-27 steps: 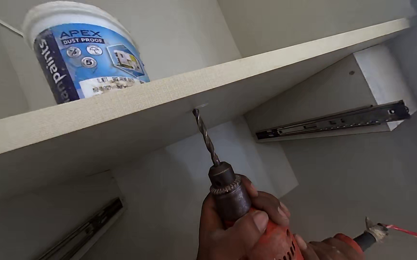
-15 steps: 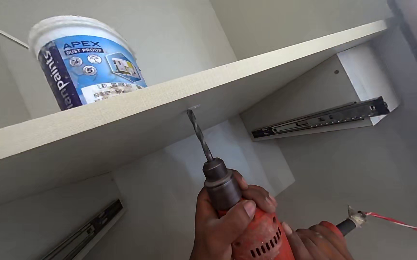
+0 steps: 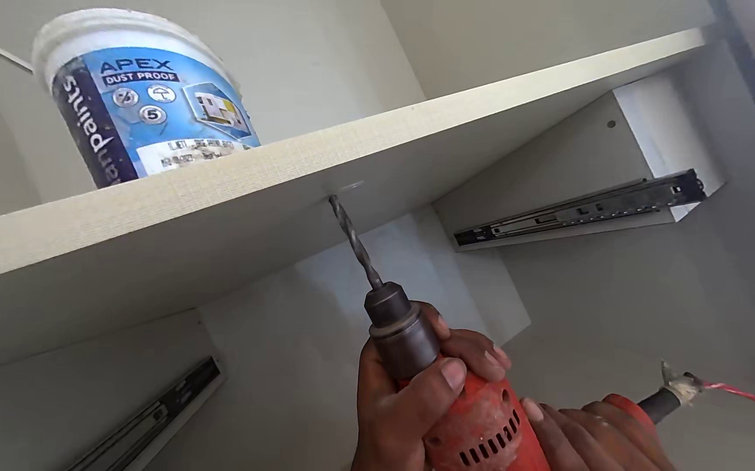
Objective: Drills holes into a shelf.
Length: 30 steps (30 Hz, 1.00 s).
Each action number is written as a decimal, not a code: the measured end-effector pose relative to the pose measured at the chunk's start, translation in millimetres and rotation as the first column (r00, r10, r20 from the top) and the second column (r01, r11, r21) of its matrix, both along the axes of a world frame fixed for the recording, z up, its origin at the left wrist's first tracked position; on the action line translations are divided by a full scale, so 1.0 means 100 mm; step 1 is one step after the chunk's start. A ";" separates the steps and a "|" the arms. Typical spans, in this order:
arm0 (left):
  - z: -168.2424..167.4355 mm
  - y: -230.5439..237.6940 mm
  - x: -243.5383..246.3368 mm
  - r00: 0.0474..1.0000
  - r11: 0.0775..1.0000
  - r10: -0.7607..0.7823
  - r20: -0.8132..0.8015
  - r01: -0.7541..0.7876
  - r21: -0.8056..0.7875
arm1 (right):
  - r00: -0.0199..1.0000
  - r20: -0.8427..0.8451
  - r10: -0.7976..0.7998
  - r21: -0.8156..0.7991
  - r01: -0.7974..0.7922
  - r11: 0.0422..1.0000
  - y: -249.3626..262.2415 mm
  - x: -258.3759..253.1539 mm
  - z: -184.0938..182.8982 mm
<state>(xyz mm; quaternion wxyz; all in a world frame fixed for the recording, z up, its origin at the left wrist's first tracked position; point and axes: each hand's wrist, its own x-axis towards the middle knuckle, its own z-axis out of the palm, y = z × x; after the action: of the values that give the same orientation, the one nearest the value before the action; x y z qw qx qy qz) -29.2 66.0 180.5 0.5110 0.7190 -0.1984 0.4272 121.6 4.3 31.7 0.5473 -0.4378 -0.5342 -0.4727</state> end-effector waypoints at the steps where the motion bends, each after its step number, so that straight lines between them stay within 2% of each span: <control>1: 0.00 0.00 -0.01 1.000 1.000 0.002 -0.003 -0.002 0.002 | 1.000 -0.001 -0.003 0.001 0.003 1.000 0.00 -0.01 0.00; 17: -0.03 0.00 -0.03 0.999 1.000 0.001 -0.048 -0.002 -0.029 | 0.999 -0.031 -0.031 0.000 0.031 1.000 0.01 -0.10 -0.10; 30: 0.02 0.00 -0.02 0.999 1.000 -0.007 -0.039 0.007 0.006 | 0.999 -0.033 -0.038 0.017 0.039 0.999 -0.01 -0.09 -0.06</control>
<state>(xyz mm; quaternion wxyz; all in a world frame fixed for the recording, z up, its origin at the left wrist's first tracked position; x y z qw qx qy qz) -31.4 65.7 182.2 0.5141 0.7282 -0.1922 0.4106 113.0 3.6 26.2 0.5505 -0.4509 -0.5126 -0.4805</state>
